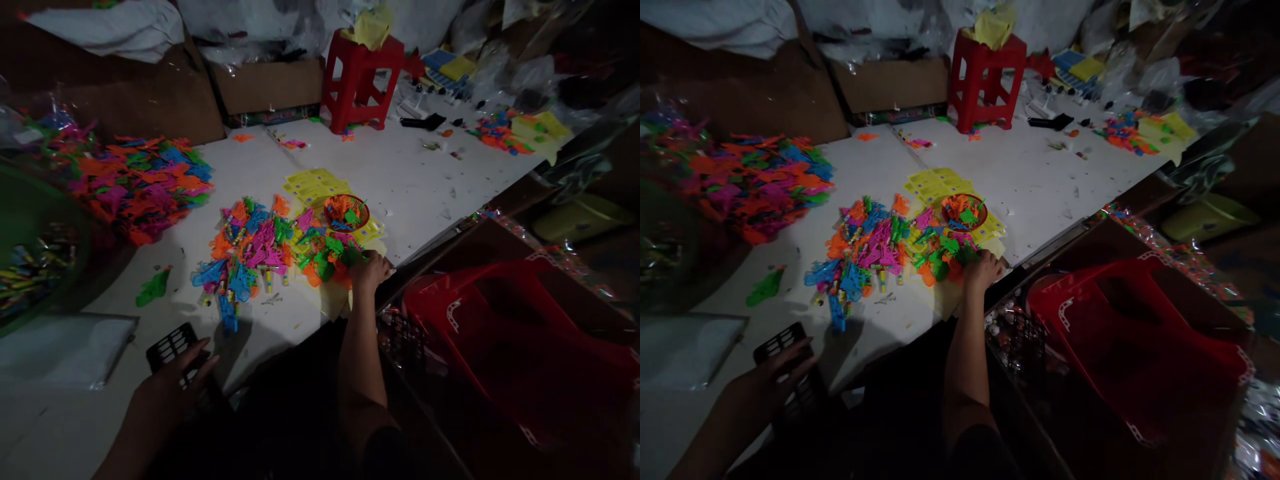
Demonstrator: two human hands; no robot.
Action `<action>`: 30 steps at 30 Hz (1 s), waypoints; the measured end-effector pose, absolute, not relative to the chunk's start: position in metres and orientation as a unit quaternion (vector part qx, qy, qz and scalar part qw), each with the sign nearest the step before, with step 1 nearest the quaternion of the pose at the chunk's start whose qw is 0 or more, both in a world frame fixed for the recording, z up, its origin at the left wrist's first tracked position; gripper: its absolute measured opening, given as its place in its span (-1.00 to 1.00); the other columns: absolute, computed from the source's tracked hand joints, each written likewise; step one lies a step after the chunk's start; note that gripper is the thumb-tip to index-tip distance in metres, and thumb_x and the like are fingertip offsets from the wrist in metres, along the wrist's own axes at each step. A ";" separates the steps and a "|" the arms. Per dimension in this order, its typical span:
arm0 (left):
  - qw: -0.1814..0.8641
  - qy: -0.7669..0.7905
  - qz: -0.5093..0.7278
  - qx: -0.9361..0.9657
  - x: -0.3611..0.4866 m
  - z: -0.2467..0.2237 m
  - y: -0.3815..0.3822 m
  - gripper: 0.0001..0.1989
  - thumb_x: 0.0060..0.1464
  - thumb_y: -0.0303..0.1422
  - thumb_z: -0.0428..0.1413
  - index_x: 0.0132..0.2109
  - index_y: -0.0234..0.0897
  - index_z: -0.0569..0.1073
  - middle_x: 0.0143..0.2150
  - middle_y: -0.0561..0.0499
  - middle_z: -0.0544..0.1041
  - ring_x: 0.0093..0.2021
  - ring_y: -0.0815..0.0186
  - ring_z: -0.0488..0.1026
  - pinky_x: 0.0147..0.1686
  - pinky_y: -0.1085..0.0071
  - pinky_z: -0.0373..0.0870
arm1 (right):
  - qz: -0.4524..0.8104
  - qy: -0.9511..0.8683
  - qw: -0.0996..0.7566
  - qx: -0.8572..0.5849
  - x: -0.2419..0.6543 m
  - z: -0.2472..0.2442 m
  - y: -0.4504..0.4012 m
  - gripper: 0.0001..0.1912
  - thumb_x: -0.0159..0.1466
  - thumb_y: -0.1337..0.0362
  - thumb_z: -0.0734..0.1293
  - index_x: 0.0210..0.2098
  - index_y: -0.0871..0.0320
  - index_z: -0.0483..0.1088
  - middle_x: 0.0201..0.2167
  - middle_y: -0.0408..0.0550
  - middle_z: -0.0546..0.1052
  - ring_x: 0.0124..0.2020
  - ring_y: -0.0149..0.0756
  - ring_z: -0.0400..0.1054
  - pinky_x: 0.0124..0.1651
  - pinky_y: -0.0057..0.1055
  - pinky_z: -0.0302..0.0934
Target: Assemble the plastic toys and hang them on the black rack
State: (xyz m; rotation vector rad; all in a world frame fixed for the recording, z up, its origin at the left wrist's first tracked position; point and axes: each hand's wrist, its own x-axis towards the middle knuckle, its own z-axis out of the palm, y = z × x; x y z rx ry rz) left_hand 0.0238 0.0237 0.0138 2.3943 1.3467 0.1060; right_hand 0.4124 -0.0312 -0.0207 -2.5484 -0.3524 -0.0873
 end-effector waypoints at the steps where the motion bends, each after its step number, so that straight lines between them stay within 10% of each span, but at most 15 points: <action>1: 0.204 0.466 0.057 0.859 0.035 0.017 0.023 -0.67 -0.02 -0.21 -0.03 -0.15 -0.16 0.49 -0.18 -0.03 0.56 -0.30 0.22 0.52 -0.44 0.48 0.39 | -0.026 -0.128 0.290 -0.948 0.413 -0.019 -0.032 -0.71 0.08 0.35 0.20 -0.20 0.16 0.39 -0.23 0.02 0.46 -0.10 -0.14 0.20 -0.03 -0.19 -0.05; 11: 0.402 0.390 0.109 0.821 0.124 0.045 0.014 -0.67 -0.04 -0.15 0.04 -0.20 -0.23 0.50 -0.24 0.01 0.57 -0.27 0.27 0.52 -0.31 0.49 0.46 | 0.052 -0.118 0.272 -0.954 0.427 -0.007 -0.036 -0.68 0.04 0.25 0.31 -0.19 0.14 0.43 -0.22 0.09 0.45 -0.08 -0.04 0.23 -0.08 -0.14 0.03; 19: 0.605 0.356 0.230 0.674 0.189 0.045 0.012 -0.48 -0.04 -0.11 0.06 0.02 -0.35 0.34 -0.06 -0.13 0.48 -0.11 0.23 0.46 -0.15 0.33 0.43 | 0.223 -0.342 0.602 -0.686 0.345 0.023 -0.051 -0.74 0.04 0.08 0.32 -0.49 0.17 0.38 -0.53 -0.15 0.40 -0.48 -0.41 0.25 -0.39 -0.47 0.16; 30: 0.530 0.363 0.064 0.764 0.154 0.039 0.003 -0.67 0.01 -0.18 0.02 -0.15 -0.28 0.46 -0.49 0.06 0.51 -0.55 0.35 0.44 -0.53 0.51 0.35 | 0.337 -0.479 0.558 -0.588 0.315 0.037 -0.068 -0.76 0.14 0.12 0.29 -0.31 0.12 0.48 -0.40 -0.12 0.51 -0.39 -0.41 0.37 -0.31 -0.50 0.24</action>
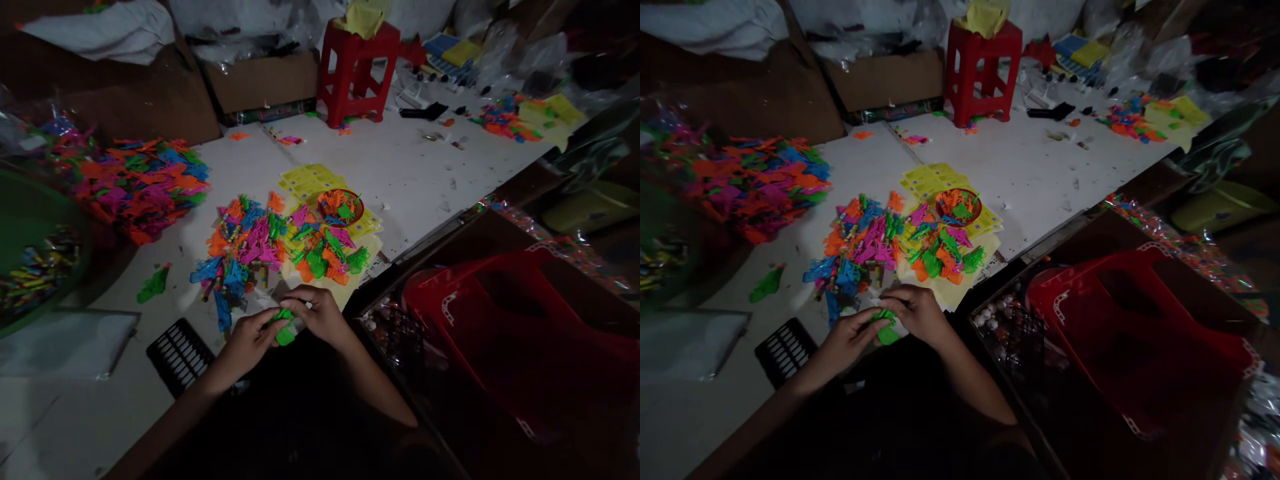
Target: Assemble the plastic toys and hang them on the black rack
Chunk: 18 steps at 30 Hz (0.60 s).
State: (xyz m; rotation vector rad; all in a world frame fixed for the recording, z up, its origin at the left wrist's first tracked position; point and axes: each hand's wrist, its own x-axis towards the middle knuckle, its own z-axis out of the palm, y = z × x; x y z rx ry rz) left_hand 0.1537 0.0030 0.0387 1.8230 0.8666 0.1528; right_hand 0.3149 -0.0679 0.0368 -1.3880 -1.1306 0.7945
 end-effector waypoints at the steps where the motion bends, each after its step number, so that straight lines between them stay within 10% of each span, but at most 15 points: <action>1: 0.528 0.362 0.061 0.766 0.153 0.040 0.001 -0.67 0.02 -0.19 0.01 -0.14 -0.28 0.46 -0.51 0.06 0.50 -0.55 0.35 0.43 -0.53 0.51 0.34 | 0.341 -0.479 0.557 -0.586 0.312 0.036 -0.066 -0.76 0.16 0.12 0.27 -0.34 0.12 0.48 -0.42 -0.13 0.52 -0.40 -0.41 0.38 -0.31 -0.50 0.24; 11: 0.493 0.330 -0.004 0.805 0.147 0.039 -0.007 -0.69 0.04 -0.18 -0.02 -0.23 -0.28 0.49 -0.36 0.03 0.55 -0.38 0.34 0.45 -0.40 0.53 0.36 | 0.192 -0.322 0.592 -0.713 0.354 0.028 -0.074 -0.72 0.18 0.13 0.20 -0.45 0.16 0.43 -0.59 -0.15 0.45 -0.59 -0.44 0.28 -0.49 -0.52 0.17; 18: 0.494 0.399 0.036 0.771 0.178 0.015 0.006 -0.60 0.01 -0.15 -0.01 -0.09 -0.33 0.42 -0.38 -0.02 0.53 -0.45 0.31 0.46 -0.43 0.44 0.38 | 0.128 -0.246 0.251 -0.928 0.409 0.006 -0.041 -0.67 0.11 0.33 0.24 -0.12 0.14 0.41 -0.42 0.00 0.51 -0.35 -0.22 0.38 -0.28 -0.37 0.18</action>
